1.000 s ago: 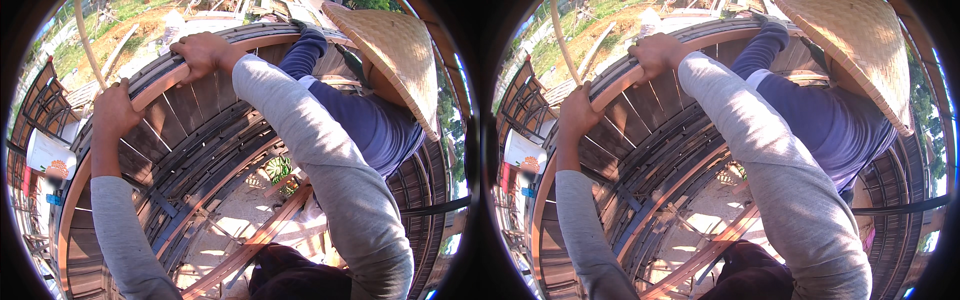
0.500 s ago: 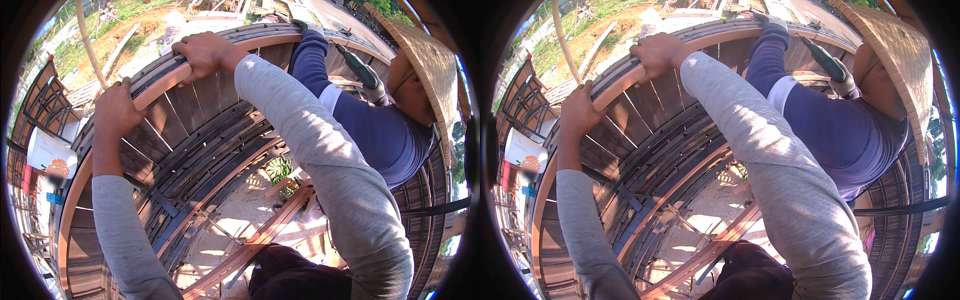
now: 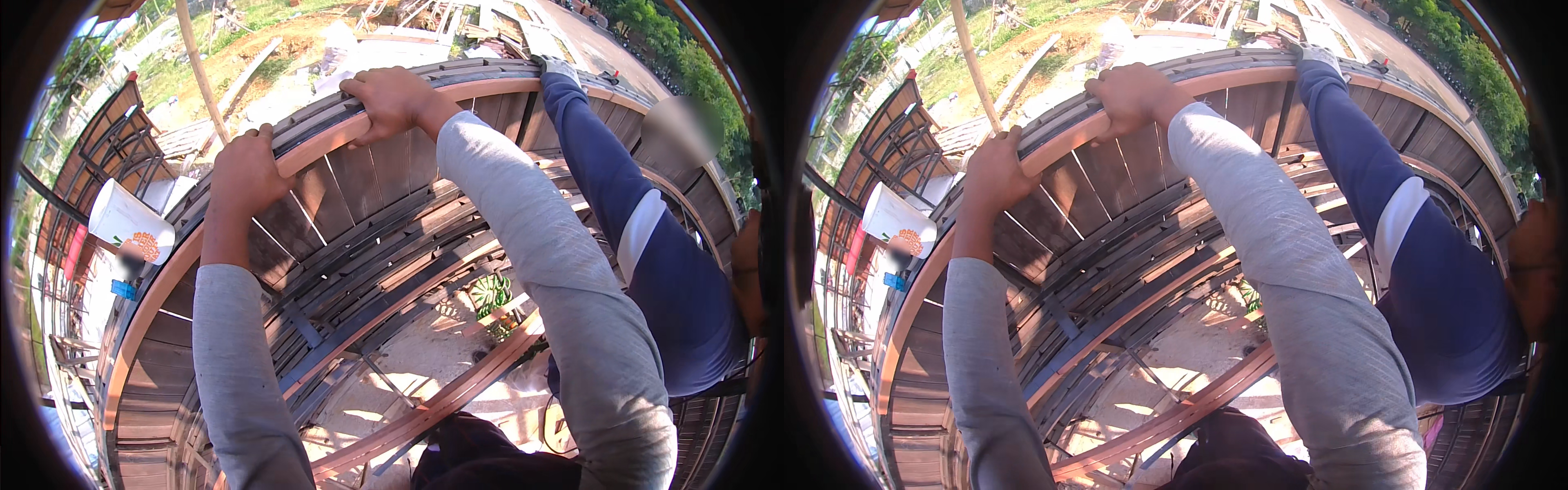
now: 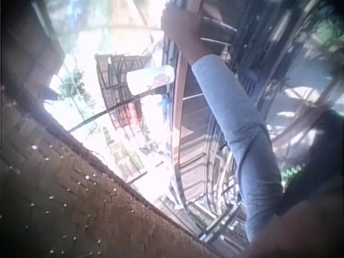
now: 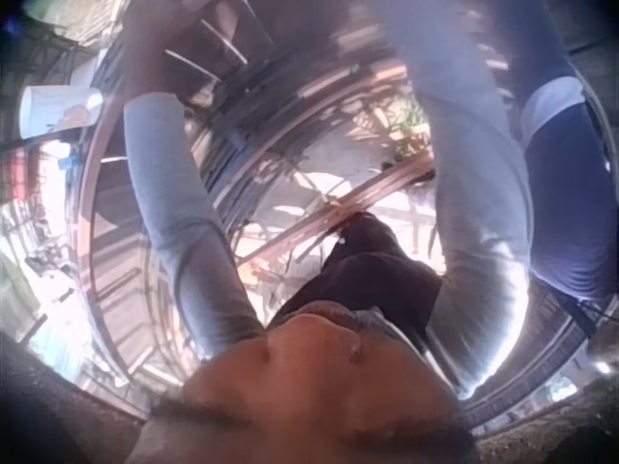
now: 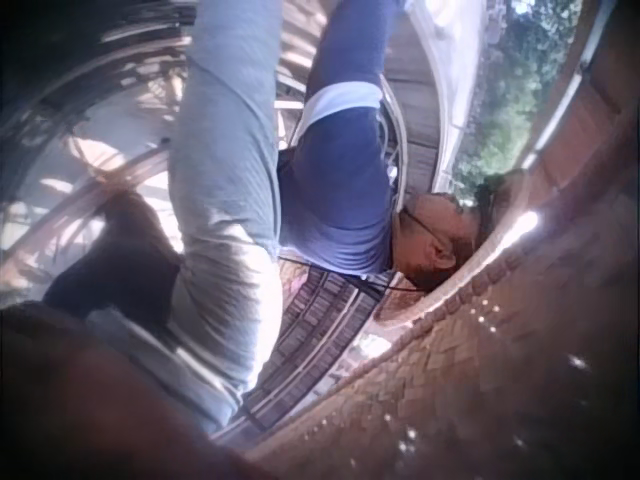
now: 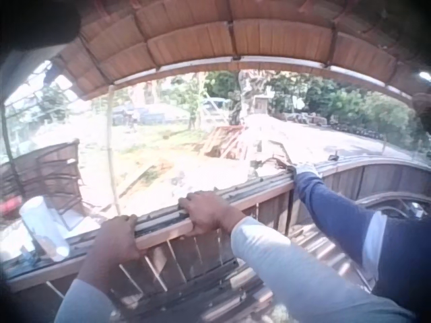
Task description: The person picks up wooden planks and aligns them against a curved metal frame. The person then holds each plank in place while another individual secures them using a power drill.
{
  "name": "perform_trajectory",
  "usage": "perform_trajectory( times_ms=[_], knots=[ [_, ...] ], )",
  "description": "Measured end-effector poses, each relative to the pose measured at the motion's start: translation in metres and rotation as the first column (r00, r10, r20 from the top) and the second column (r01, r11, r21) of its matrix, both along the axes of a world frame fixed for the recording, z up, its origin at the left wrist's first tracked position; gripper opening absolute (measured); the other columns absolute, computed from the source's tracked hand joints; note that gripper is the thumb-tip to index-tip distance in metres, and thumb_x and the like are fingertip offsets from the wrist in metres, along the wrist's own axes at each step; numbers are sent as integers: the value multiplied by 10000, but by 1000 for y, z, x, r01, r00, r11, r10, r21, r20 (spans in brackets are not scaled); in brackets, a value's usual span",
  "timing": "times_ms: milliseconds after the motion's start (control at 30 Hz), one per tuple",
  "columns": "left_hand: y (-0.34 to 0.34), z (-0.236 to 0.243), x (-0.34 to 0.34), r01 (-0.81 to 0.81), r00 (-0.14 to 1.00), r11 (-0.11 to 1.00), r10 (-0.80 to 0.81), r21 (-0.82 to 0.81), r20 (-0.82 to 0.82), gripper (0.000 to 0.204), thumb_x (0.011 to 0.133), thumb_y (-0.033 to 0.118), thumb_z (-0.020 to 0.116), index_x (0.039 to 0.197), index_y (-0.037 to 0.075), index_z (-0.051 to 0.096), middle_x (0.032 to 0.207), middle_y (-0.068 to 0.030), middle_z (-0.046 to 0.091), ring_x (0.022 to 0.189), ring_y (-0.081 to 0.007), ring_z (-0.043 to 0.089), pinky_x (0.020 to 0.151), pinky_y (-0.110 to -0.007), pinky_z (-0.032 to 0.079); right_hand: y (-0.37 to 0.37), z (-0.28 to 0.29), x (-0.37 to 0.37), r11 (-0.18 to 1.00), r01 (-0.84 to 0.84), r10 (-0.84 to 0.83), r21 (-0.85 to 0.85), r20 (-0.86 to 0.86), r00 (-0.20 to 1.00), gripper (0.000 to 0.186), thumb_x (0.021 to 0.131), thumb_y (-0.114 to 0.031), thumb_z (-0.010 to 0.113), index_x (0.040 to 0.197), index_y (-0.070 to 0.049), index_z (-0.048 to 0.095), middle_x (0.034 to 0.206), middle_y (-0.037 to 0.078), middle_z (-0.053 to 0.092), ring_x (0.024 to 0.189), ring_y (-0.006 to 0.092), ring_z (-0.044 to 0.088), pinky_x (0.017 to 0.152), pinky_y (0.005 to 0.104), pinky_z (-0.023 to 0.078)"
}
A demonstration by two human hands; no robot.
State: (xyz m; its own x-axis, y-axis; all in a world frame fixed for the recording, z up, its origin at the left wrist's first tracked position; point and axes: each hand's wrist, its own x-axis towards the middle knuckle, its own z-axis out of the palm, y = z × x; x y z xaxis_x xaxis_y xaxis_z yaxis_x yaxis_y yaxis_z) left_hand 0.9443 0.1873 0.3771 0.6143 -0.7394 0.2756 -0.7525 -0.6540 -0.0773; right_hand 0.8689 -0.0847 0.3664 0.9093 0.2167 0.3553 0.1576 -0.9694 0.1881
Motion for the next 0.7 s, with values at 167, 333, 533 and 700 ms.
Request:
perform_trajectory(
  times_ms=[167, 333, 533, 700],
  knots=[
    [-1, 3, 0, 16, 1000, 999, -16, 31, 3, 615, 701, 281, 823, 1201, -30, 644, 1022, -225, 730, 977, -401, 722, 899, -473, 590, -3, 0, -2, 999, -15, 16, 33, -11, 1000, 835, 706, -663, 829, 1254, -74, 607, 1058, 140, 702, 1011, 373, 695, 858, 481, 568],
    [-1, 10, -5, -32, 995, 999, 35, 38, -91, 712, 683, 251, 793, 1321, -8, 612, 1138, -242, 707, 1061, -418, 694, 954, -485, 561, 4, 3, -6, 996, 7, 0, 86, -87, 996, 831, 708, -600, 855, 1289, -67, 594, 1124, 154, 699, 1056, 373, 688, 903, 477, 560],
    [-2, 5, -4, 10, 999, 1000, -11, -28, -52, 712, 678, 233, 803, 1322, -10, 620, 1193, -235, 707, 1098, -410, 694, 987, -487, 558, -40, -13, -19, 985, -59, 81, -164, 134, 988, 871, 718, -422, 919, 1403, -52, 528, 1314, 171, 647, 1259, 362, 616, 1026, 460, 525],
    [-4, 13, -7, -20, 994, 1000, 21, 14, -103, 752, 675, 237, 811, 1356, -10, 607, 1263, -236, 691, 1136, -404, 684, 1007, -480, 552, -66, 11, -26, 994, 108, -108, -11, -216, 970, 920, 694, -296, 949, 1442, -35, 482, 1332, 183, 634, 1259, 377, 621, 1058, 476, 513]
  ],
)
